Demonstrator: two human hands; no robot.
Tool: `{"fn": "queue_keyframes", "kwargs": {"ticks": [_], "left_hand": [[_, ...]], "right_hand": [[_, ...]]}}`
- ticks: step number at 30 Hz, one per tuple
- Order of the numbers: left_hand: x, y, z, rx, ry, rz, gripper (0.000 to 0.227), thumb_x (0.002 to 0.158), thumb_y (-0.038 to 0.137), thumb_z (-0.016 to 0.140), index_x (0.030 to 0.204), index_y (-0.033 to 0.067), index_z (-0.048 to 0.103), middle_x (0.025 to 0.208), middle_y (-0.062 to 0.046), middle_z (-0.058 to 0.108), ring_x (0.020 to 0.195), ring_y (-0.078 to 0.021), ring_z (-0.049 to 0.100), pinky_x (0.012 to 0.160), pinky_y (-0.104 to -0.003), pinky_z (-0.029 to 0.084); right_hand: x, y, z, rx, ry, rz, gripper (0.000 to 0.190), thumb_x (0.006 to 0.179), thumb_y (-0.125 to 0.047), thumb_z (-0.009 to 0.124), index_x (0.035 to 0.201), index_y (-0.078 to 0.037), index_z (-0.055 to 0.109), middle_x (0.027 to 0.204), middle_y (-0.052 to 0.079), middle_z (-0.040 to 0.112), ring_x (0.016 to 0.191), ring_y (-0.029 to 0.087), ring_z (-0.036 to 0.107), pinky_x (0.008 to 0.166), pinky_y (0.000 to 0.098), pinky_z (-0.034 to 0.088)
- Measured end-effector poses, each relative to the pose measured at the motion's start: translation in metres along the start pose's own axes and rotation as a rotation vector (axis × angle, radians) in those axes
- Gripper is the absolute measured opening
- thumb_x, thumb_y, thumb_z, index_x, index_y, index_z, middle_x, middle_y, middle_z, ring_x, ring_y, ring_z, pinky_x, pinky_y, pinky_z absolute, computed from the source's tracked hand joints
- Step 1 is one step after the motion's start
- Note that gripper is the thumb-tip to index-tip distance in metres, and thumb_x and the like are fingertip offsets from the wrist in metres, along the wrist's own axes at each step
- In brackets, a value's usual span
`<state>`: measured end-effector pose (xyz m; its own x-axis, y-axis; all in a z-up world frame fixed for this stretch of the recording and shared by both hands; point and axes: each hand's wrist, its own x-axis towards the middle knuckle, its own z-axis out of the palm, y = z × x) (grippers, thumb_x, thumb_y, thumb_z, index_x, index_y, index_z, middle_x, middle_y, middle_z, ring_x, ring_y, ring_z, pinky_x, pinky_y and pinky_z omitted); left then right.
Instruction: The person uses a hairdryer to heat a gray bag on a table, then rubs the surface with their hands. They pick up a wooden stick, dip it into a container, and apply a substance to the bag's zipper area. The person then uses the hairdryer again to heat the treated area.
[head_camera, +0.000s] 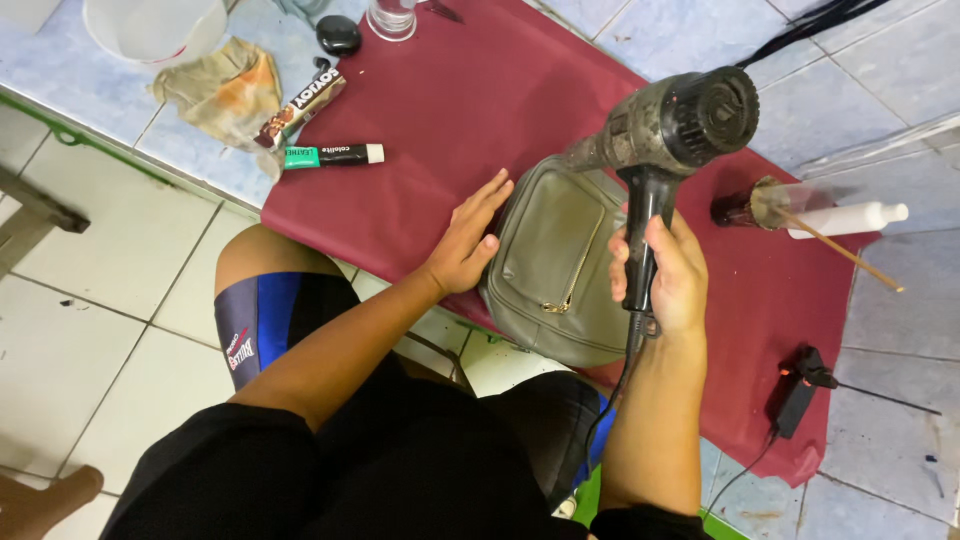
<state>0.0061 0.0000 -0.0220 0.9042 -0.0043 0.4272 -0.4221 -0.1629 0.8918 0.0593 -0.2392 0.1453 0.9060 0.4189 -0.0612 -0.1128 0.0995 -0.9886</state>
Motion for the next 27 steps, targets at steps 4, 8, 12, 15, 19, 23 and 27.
{"fn": "queue_keyframes", "kwargs": {"ticks": [4, 8, 12, 15, 19, 23, 27], "left_hand": [[0.001, 0.001, -0.003, 0.014, -0.022, -0.025, 0.077, 0.105, 0.061, 0.025, 0.164, 0.0125, 0.029, 0.17, -0.015, 0.025, 0.155, -0.0342, 0.028, 0.123, -0.051, 0.02], [0.001, 0.003, -0.004, 0.019, -0.052, -0.036, 0.077, 0.105, 0.061, 0.025, 0.164, 0.0127, 0.028, 0.17, -0.015, 0.024, 0.156, -0.0341, 0.026, 0.122, -0.05, 0.019], [0.001, 0.003, -0.003, 0.024, -0.041, -0.02, 0.08, 0.104, 0.064, 0.023, 0.163, 0.0115, 0.03, 0.169, -0.016, 0.026, 0.155, -0.0337, 0.028, 0.122, -0.049, 0.021], [0.002, 0.002, -0.003, 0.036, -0.051, 0.018, 0.081, 0.104, 0.065, 0.021, 0.163, 0.0101, 0.03, 0.169, -0.017, 0.027, 0.155, -0.0345, 0.028, 0.123, -0.049, 0.021], [0.006, 0.004, -0.004, 0.038, -0.034, 0.033, 0.083, 0.103, 0.065, 0.021, 0.161, 0.0062, 0.032, 0.167, -0.02, 0.029, 0.153, -0.0383, 0.03, 0.123, -0.05, 0.021], [0.006, 0.008, -0.004, 0.023, -0.028, 0.032, 0.083, 0.103, 0.064, 0.022, 0.16, 0.0044, 0.033, 0.166, -0.022, 0.029, 0.153, -0.0397, 0.03, 0.123, -0.051, 0.021], [0.006, 0.005, -0.002, 0.021, -0.029, 0.04, 0.083, 0.103, 0.062, 0.023, 0.159, 0.0026, 0.034, 0.165, -0.023, 0.029, 0.152, -0.0408, 0.03, 0.123, -0.052, 0.022]], "right_hand": [[-0.002, 0.0, -0.005, 0.024, 0.058, 0.021, 0.04, 0.108, -0.031, 0.051, 0.127, 0.004, 0.052, 0.074, 0.016, 0.053, 0.04, 0.026, 0.058, 0.032, 0.0358, 0.052], [-0.009, -0.003, -0.009, 0.024, 0.092, 0.025, 0.04, 0.107, -0.032, 0.053, 0.126, 0.003, 0.053, 0.073, 0.016, 0.053, 0.039, 0.025, 0.058, 0.032, 0.0359, 0.052], [-0.011, -0.003, -0.01, 0.029, 0.131, 0.009, 0.038, 0.107, -0.03, 0.052, 0.125, 0.003, 0.053, 0.074, 0.015, 0.053, 0.04, 0.024, 0.058, 0.032, 0.0346, 0.051], [-0.013, -0.003, -0.011, 0.117, 0.134, 0.018, 0.038, 0.106, -0.032, 0.053, 0.122, 0.002, 0.053, 0.073, 0.017, 0.052, 0.039, 0.026, 0.057, 0.032, 0.0359, 0.051], [-0.014, -0.005, -0.008, 0.101, 0.17, 0.042, 0.037, 0.106, -0.031, 0.054, 0.121, 0.003, 0.053, 0.07, 0.016, 0.051, 0.038, 0.025, 0.057, 0.032, 0.0356, 0.052], [-0.021, -0.011, -0.003, 0.126, 0.151, 0.054, 0.038, 0.106, -0.031, 0.052, 0.119, 0.004, 0.055, 0.069, 0.014, 0.051, 0.037, 0.023, 0.058, 0.031, 0.0346, 0.052], [-0.025, -0.01, -0.008, 0.103, 0.167, 0.051, 0.039, 0.105, -0.032, 0.054, 0.12, 0.004, 0.054, 0.069, 0.014, 0.05, 0.037, 0.023, 0.057, 0.031, 0.0341, 0.052]]}}
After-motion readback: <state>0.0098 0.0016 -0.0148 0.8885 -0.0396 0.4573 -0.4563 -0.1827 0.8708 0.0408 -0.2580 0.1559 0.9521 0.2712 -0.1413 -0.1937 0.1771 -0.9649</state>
